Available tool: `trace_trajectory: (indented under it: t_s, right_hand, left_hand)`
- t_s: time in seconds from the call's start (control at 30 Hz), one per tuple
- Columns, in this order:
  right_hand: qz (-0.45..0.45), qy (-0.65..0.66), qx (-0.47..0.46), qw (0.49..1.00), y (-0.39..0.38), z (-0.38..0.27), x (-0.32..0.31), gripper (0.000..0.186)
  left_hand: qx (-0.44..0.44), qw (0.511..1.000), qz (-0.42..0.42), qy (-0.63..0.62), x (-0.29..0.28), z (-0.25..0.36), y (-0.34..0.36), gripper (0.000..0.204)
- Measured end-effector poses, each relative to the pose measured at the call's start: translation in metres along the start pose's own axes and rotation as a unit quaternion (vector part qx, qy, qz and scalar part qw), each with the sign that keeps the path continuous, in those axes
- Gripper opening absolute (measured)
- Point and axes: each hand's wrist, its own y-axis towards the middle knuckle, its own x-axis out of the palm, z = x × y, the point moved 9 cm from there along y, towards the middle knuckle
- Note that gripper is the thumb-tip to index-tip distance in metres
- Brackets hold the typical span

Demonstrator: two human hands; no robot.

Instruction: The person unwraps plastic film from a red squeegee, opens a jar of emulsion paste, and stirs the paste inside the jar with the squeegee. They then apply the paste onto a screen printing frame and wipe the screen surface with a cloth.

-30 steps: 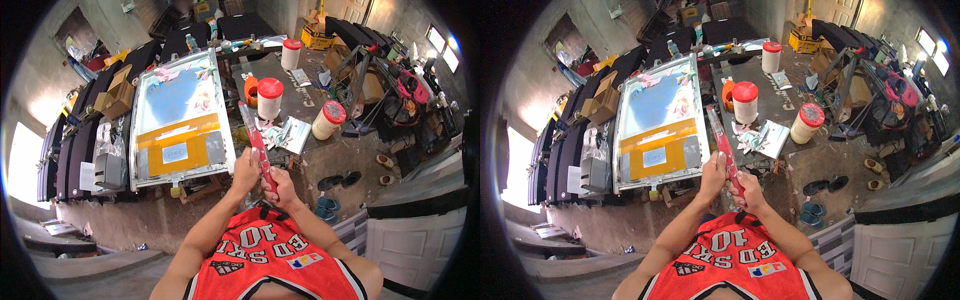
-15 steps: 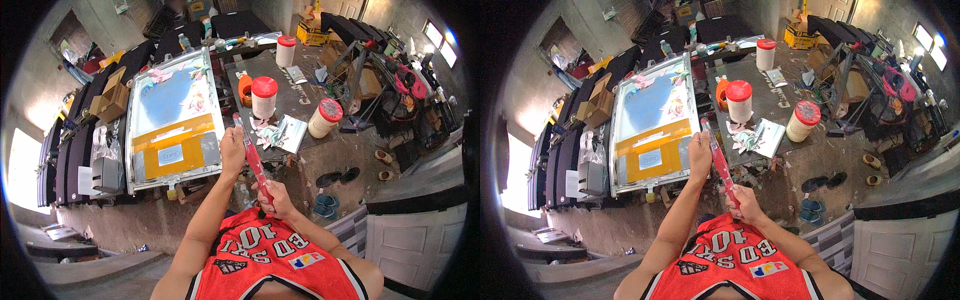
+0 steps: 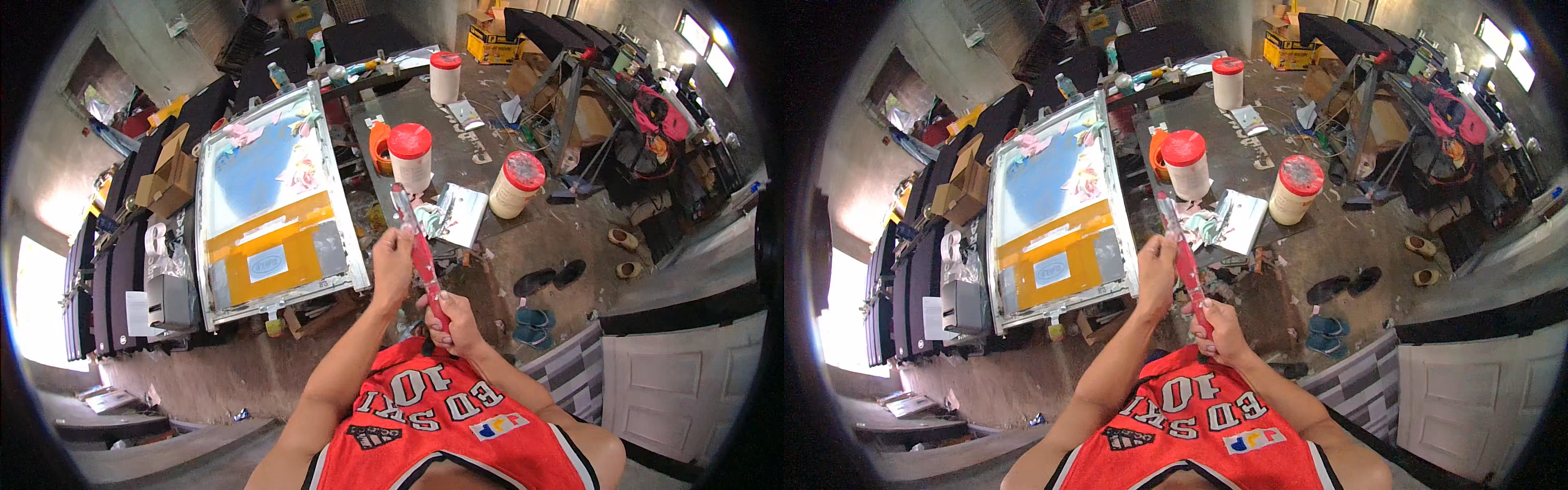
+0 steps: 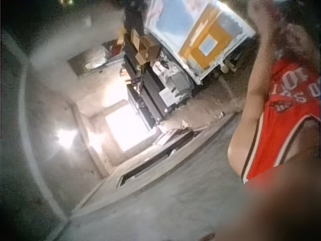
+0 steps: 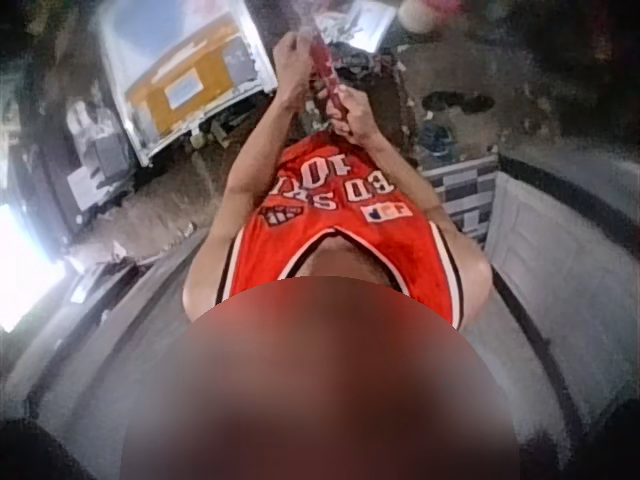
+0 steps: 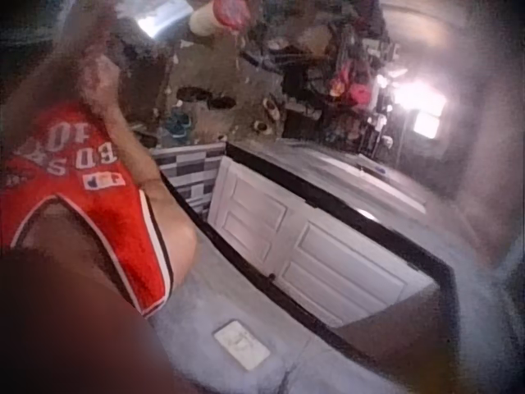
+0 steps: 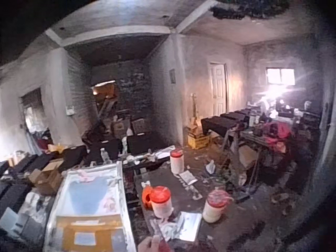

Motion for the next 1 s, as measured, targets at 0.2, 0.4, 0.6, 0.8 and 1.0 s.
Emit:
trace_trajectory:
  t_s: [0.2, 0.4, 0.6, 0.8, 1.0]
  right_hand:
    - [-0.023, -0.003, -0.002, 1.0, -0.013, 0.019, 0.003, 0.044]
    - [0.007, -0.023, 0.05, 0.998, -0.022, 0.036, -0.001, 0.042]
    - [0.006, -0.017, -0.019, 1.0, -0.013, 0.011, -0.002, 0.041]
    - [-0.032, -0.015, 0.038, 0.999, -0.015, 0.026, 0.012, 0.041]
    - [-0.016, -0.025, 0.01, 1.0, -0.024, 0.028, 0.018, 0.041]
  left_hand:
    - [0.016, 0.998, 0.057, 0.019, -0.019, 0.0, 0.04, 0.038]
    - [0.024, 0.995, 0.102, -0.004, -0.027, -0.004, 0.041, 0.039]
    - [0.002, 0.999, 0.035, -0.023, 0.001, -0.015, -0.015, 0.032]
    - [0.005, 0.998, 0.054, -0.044, -0.025, -0.008, 0.016, 0.035]
    - [0.008, 0.995, 0.092, -0.033, -0.035, -0.002, 0.032, 0.039]
